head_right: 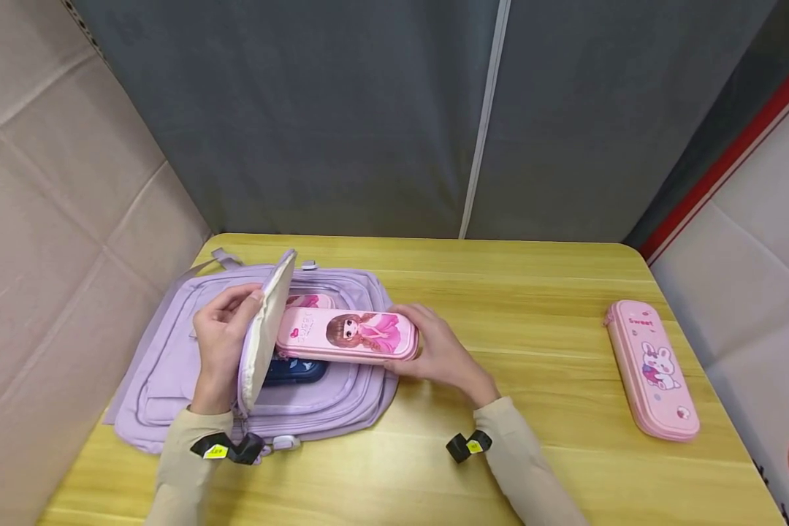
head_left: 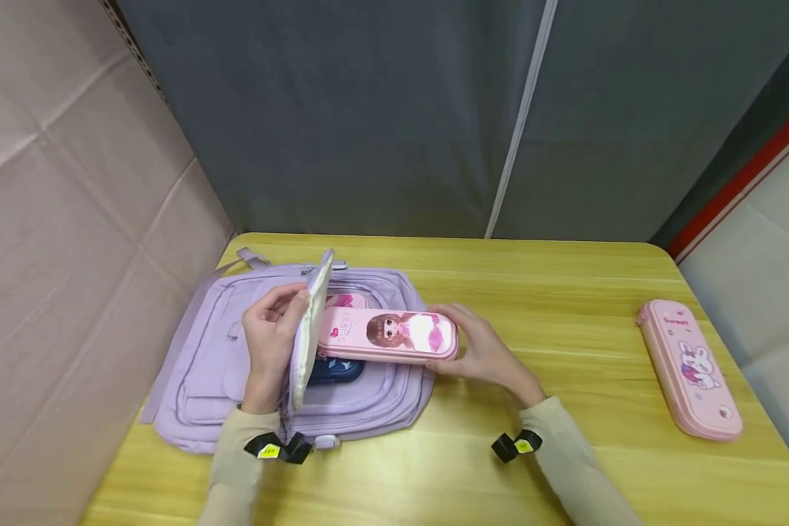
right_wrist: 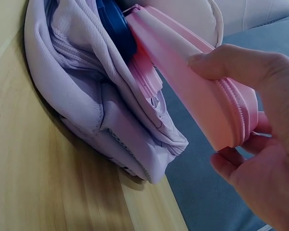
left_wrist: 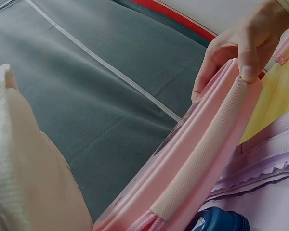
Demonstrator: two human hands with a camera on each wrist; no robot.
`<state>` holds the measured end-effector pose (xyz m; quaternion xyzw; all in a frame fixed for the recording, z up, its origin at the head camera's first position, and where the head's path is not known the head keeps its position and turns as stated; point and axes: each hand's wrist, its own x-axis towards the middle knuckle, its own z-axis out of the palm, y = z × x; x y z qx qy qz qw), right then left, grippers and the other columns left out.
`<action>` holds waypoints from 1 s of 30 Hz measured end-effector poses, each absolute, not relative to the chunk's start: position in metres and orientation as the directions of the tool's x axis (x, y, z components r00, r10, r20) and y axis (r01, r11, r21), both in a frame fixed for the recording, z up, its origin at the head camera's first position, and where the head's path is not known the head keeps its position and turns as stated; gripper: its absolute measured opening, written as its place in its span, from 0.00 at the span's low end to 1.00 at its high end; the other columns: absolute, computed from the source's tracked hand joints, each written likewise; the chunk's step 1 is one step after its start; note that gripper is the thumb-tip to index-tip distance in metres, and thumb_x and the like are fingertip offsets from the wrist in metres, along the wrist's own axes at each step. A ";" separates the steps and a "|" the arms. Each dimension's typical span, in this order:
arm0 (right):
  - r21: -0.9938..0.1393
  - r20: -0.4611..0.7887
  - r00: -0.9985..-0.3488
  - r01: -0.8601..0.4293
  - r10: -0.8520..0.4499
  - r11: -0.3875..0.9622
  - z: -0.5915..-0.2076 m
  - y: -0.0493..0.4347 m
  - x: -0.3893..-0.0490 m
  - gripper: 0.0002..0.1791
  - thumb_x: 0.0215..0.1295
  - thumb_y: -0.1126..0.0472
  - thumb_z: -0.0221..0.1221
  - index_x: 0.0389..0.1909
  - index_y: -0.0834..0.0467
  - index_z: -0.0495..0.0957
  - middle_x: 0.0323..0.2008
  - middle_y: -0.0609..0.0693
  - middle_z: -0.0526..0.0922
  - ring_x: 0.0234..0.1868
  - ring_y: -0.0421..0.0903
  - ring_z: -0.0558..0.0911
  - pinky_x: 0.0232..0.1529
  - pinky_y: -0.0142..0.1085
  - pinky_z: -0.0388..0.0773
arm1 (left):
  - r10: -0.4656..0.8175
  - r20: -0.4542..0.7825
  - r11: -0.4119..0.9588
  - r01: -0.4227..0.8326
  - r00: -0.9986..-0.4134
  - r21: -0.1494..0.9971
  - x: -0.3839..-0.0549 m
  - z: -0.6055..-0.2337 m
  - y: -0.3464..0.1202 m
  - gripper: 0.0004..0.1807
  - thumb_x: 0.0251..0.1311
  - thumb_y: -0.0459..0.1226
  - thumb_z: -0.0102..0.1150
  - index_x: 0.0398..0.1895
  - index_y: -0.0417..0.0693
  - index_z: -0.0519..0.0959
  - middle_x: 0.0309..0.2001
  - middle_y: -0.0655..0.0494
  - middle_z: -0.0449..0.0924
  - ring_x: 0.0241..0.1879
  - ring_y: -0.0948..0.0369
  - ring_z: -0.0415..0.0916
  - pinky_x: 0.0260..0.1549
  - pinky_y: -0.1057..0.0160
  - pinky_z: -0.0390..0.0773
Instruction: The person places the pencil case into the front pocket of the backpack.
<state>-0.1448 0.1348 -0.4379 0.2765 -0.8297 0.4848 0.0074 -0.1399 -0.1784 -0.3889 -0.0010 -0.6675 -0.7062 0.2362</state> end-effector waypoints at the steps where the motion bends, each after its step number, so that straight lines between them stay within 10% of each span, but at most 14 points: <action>1: -0.800 0.279 -0.844 -0.468 -0.458 0.376 -0.438 0.134 -0.146 0.47 0.43 0.57 0.80 0.68 0.59 0.72 0.63 0.53 0.78 0.65 0.53 0.76 0.68 0.55 0.72 | -0.332 0.320 0.006 0.337 -0.887 0.941 -0.140 -0.388 -0.178 0.10 0.61 0.25 0.63 0.43 0.25 0.83 0.31 0.62 0.87 0.30 0.69 0.83 0.33 0.73 0.83; 30: -0.785 0.246 -0.802 -0.494 -0.544 0.374 -0.444 0.081 -0.156 0.47 0.46 0.51 0.79 0.68 0.57 0.72 0.65 0.53 0.77 0.67 0.51 0.74 0.71 0.51 0.70 | -0.287 0.397 -0.012 0.418 -0.872 0.908 -0.142 -0.385 -0.162 0.11 0.60 0.23 0.62 0.42 0.18 0.80 0.31 0.64 0.87 0.33 0.68 0.85 0.38 0.73 0.84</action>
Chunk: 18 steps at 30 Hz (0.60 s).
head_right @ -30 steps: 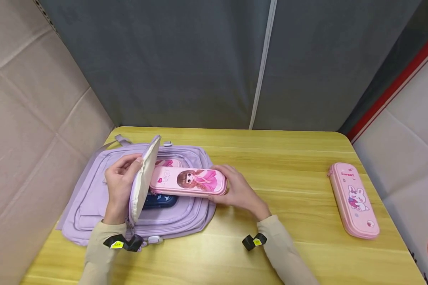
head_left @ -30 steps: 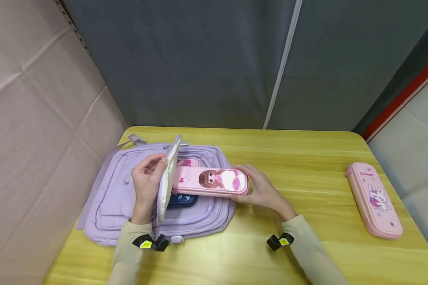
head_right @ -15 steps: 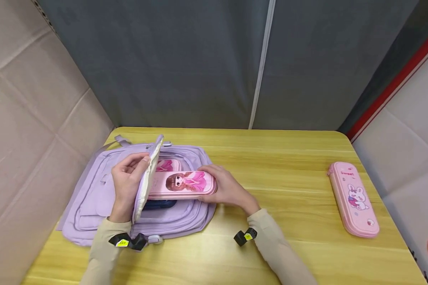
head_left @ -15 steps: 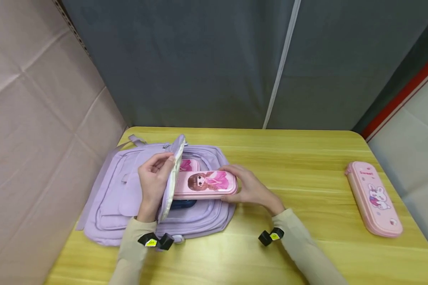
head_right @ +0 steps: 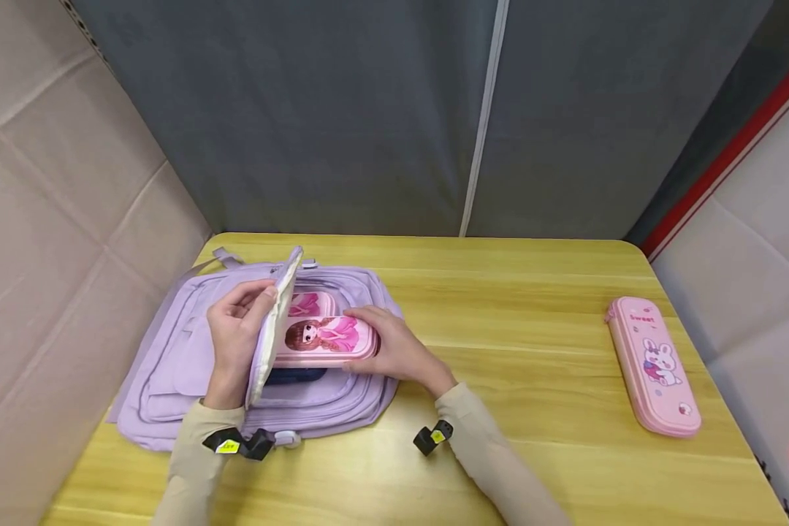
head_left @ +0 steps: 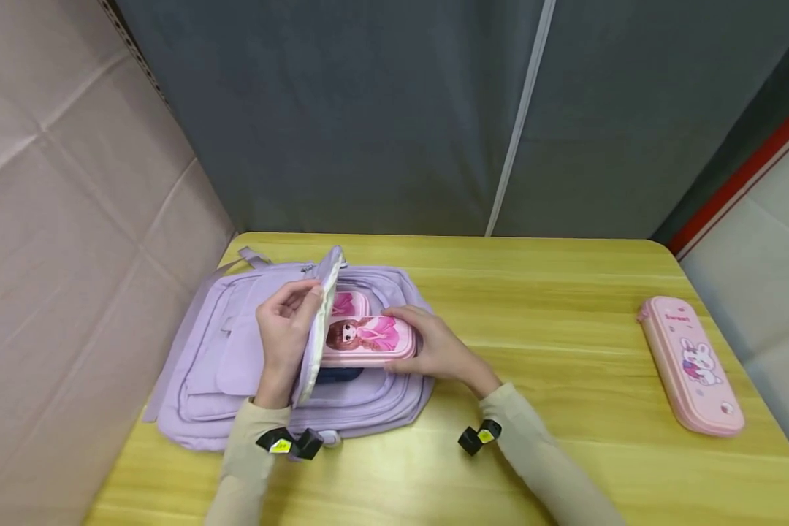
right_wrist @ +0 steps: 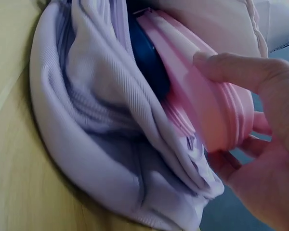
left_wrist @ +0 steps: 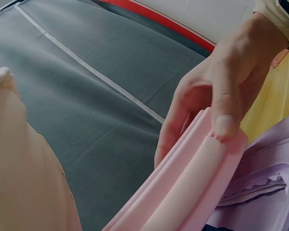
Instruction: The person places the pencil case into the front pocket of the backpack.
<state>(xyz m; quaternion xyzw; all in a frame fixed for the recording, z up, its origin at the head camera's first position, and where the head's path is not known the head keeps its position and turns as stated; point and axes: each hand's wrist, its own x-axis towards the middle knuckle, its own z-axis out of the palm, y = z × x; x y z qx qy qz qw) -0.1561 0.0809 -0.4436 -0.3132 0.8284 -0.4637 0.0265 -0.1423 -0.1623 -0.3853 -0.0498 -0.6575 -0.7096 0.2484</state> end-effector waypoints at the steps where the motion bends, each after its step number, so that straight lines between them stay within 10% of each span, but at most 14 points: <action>1: -0.790 0.243 -0.800 -0.491 -0.549 0.367 -0.444 0.083 -0.156 0.47 0.46 0.52 0.79 0.69 0.57 0.71 0.65 0.53 0.77 0.67 0.51 0.74 0.71 0.51 0.70 | -0.294 0.394 -0.013 0.416 -0.871 0.909 -0.142 -0.385 -0.164 0.11 0.60 0.23 0.62 0.42 0.19 0.80 0.31 0.64 0.87 0.33 0.68 0.85 0.37 0.73 0.84; 9: -0.899 0.242 -0.830 -0.387 -0.502 0.206 -0.453 0.111 -0.155 0.38 0.50 0.67 0.77 0.63 0.67 0.73 0.51 0.58 0.82 0.47 0.53 0.83 0.52 0.46 0.85 | -0.311 0.406 -0.020 0.433 -0.859 0.901 -0.141 -0.385 -0.167 0.10 0.61 0.23 0.61 0.42 0.19 0.81 0.32 0.62 0.88 0.32 0.68 0.85 0.36 0.73 0.84; 18: -0.949 0.208 -0.844 -0.296 -0.493 0.105 -0.455 0.106 -0.154 0.31 0.53 0.71 0.74 0.59 0.68 0.76 0.54 0.63 0.83 0.49 0.55 0.86 0.55 0.44 0.84 | -0.323 0.388 -0.039 0.422 -0.863 0.906 -0.140 -0.388 -0.162 0.11 0.61 0.24 0.61 0.42 0.18 0.80 0.33 0.63 0.88 0.35 0.68 0.85 0.40 0.73 0.84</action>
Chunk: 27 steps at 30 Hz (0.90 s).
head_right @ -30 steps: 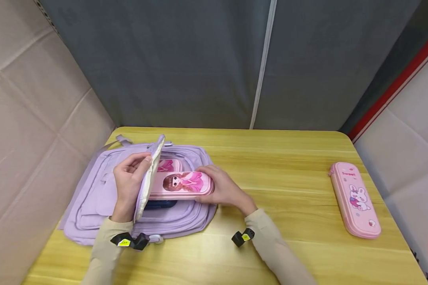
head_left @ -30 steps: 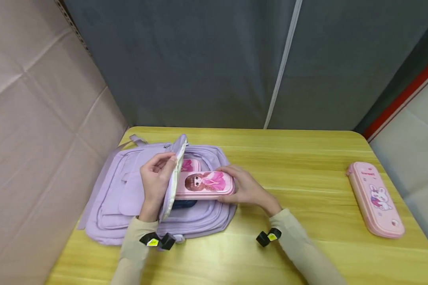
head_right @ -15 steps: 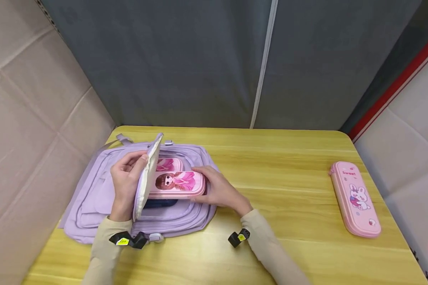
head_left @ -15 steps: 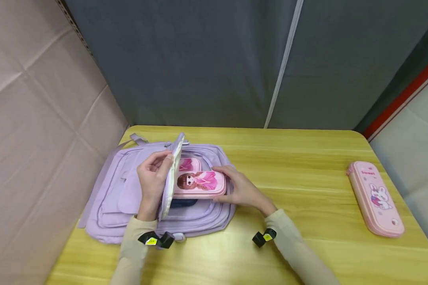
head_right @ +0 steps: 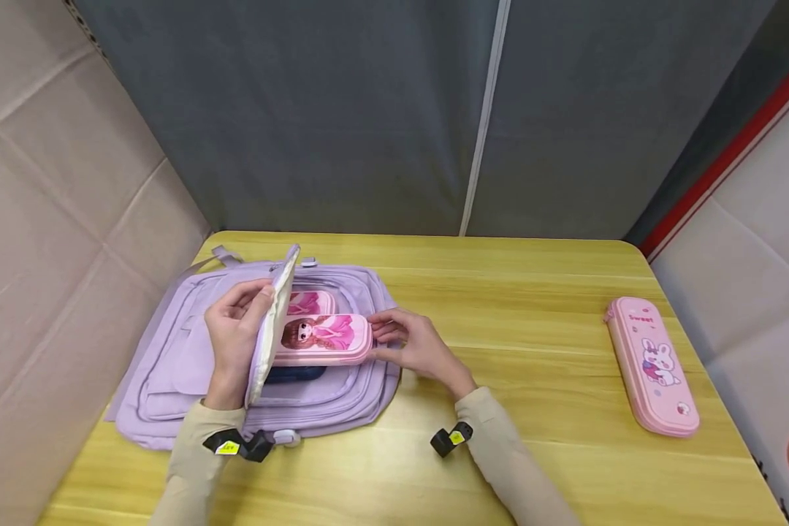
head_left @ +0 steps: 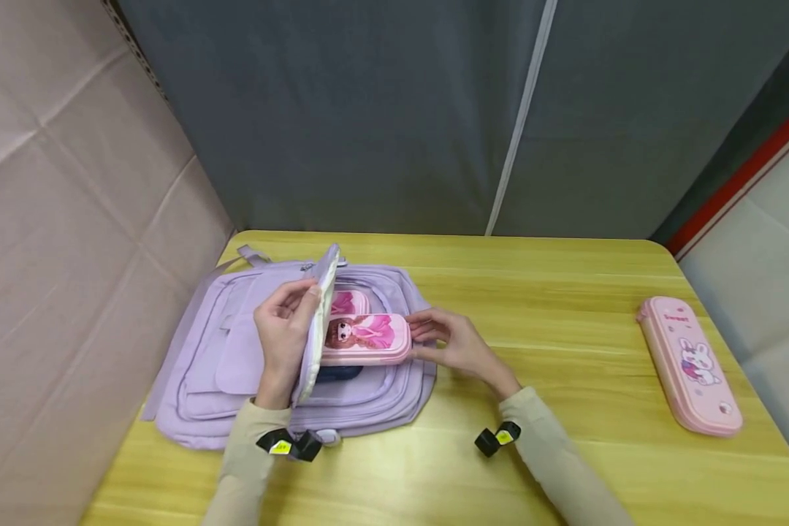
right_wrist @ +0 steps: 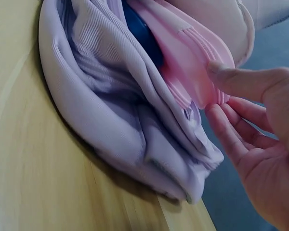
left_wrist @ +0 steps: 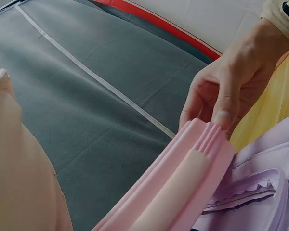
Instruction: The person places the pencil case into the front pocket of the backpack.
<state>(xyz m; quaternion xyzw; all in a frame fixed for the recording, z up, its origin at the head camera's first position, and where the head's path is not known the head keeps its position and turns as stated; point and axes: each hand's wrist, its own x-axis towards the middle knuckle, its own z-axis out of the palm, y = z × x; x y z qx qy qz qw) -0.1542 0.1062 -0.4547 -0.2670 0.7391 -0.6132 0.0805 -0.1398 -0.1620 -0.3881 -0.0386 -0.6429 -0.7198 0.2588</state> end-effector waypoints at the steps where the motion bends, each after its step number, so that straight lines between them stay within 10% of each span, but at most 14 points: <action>1: -0.951 0.209 -0.846 -0.294 -0.491 0.102 -0.454 0.104 -0.154 0.31 0.52 0.71 0.74 0.59 0.69 0.76 0.54 0.63 0.83 0.50 0.56 0.86 0.55 0.43 0.84 | -0.322 0.389 -0.039 0.423 -0.863 0.905 -0.139 -0.388 -0.161 0.11 0.60 0.23 0.61 0.42 0.18 0.80 0.33 0.63 0.88 0.35 0.68 0.85 0.40 0.73 0.84; 27: -0.935 0.295 -0.857 -0.350 -0.423 0.055 -0.459 0.042 -0.149 0.26 0.51 0.70 0.75 0.52 0.69 0.80 0.48 0.63 0.86 0.46 0.56 0.88 0.49 0.37 0.86 | -0.265 0.461 0.037 0.469 -0.847 0.882 -0.137 -0.390 -0.149 0.10 0.60 0.22 0.61 0.40 0.18 0.80 0.31 0.65 0.86 0.32 0.69 0.83 0.38 0.73 0.84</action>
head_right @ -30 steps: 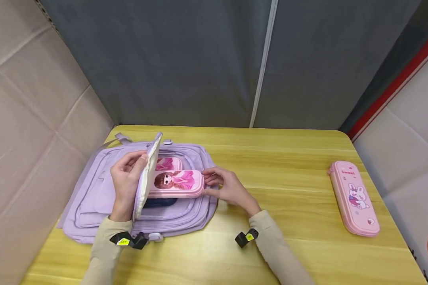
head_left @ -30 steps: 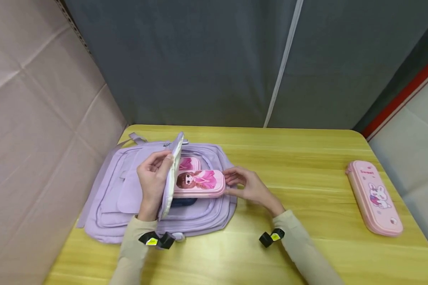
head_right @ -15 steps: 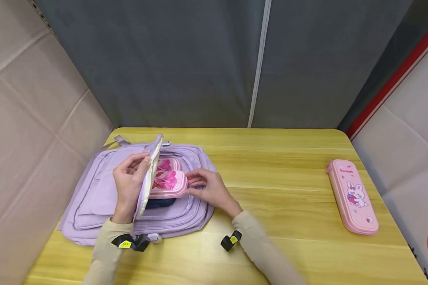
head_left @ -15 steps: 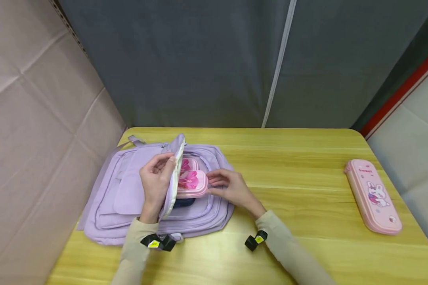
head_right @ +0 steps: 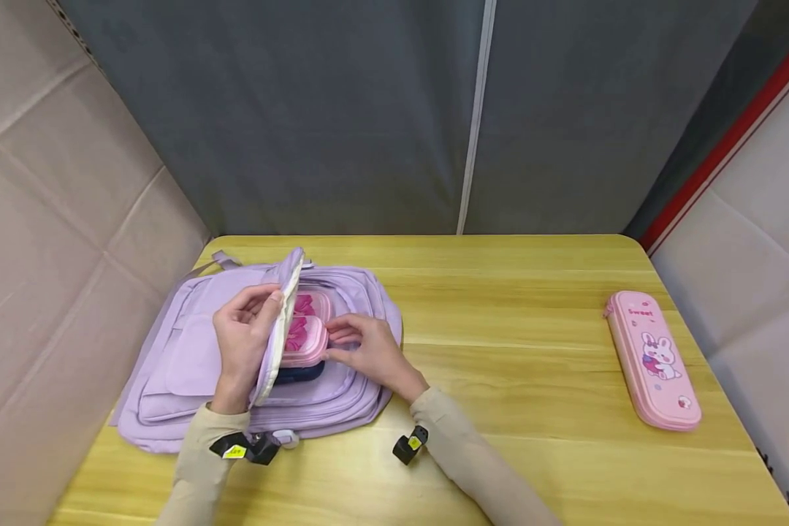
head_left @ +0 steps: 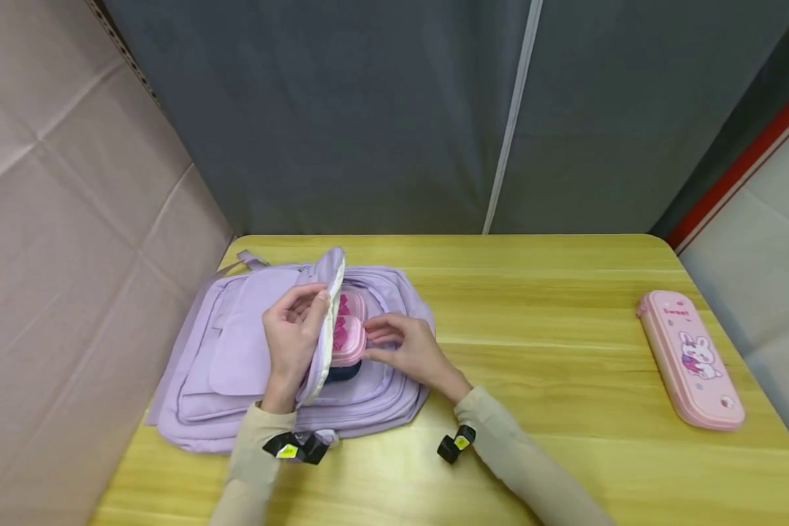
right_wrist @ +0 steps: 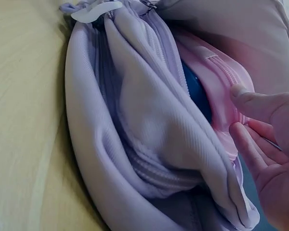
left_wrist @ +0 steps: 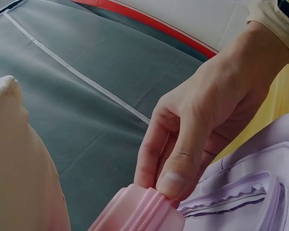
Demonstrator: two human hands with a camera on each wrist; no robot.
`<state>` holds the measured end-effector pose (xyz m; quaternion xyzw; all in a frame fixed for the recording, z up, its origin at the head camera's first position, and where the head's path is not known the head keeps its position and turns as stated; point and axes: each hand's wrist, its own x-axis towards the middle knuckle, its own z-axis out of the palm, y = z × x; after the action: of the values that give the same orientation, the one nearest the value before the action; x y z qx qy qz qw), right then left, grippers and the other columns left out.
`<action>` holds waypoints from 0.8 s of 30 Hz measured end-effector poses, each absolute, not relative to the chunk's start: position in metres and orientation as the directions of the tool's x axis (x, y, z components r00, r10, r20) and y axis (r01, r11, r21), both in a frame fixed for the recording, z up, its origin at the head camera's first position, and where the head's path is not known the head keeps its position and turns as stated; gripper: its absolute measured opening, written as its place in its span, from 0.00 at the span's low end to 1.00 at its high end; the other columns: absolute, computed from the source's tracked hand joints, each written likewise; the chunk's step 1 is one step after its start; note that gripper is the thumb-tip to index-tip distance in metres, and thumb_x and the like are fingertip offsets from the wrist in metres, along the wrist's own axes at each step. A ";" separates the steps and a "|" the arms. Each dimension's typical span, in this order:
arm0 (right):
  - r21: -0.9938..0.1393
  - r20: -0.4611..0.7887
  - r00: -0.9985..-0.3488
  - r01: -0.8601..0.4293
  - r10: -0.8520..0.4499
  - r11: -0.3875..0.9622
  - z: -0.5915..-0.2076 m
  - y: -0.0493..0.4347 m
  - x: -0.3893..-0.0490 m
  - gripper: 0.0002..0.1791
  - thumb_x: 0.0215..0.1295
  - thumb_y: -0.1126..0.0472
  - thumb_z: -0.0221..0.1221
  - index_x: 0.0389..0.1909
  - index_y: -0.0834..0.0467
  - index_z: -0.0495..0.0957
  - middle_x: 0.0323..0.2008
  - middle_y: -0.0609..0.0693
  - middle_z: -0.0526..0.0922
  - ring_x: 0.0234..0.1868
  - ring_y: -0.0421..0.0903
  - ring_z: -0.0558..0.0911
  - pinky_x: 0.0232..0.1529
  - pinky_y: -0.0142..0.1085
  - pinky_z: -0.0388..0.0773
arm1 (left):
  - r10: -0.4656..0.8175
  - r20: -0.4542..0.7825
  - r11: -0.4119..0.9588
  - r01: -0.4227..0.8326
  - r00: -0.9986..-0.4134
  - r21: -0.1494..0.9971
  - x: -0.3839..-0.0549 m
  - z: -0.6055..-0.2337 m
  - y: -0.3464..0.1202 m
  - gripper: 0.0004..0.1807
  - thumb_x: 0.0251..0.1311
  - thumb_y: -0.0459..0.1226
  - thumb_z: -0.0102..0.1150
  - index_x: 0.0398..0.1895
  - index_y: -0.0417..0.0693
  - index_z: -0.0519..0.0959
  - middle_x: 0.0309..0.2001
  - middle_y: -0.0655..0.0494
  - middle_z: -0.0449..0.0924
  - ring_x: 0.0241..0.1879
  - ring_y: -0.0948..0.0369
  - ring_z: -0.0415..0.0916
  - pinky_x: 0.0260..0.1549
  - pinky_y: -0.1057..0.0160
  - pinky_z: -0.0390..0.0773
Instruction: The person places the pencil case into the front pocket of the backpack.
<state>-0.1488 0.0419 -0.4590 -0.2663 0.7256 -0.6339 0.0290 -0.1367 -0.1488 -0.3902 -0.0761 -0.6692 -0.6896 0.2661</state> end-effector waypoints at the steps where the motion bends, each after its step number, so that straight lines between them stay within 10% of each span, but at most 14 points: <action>1: -0.937 0.290 -0.859 -0.344 -0.423 0.056 -0.459 0.042 -0.148 0.26 0.51 0.70 0.75 0.52 0.68 0.80 0.48 0.63 0.86 0.46 0.55 0.88 0.50 0.37 0.86 | -0.272 0.462 0.039 0.470 -0.844 0.882 -0.137 -0.390 -0.149 0.10 0.60 0.22 0.61 0.40 0.18 0.80 0.31 0.65 0.86 0.32 0.69 0.84 0.39 0.73 0.85; 24: -0.906 0.308 -0.887 -0.384 -0.343 0.179 -0.453 0.102 -0.144 0.20 0.60 0.66 0.71 0.52 0.68 0.81 0.49 0.63 0.85 0.47 0.58 0.87 0.53 0.46 0.85 | -0.329 0.415 0.020 0.433 -0.848 0.901 -0.141 -0.384 -0.166 0.10 0.60 0.23 0.62 0.42 0.19 0.81 0.31 0.63 0.87 0.32 0.69 0.85 0.37 0.74 0.84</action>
<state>-0.1437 0.1021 -0.4534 -0.2367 0.7676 -0.5953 -0.0173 -0.1412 -0.1657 -0.3840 -0.0393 -0.6600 -0.6989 0.2726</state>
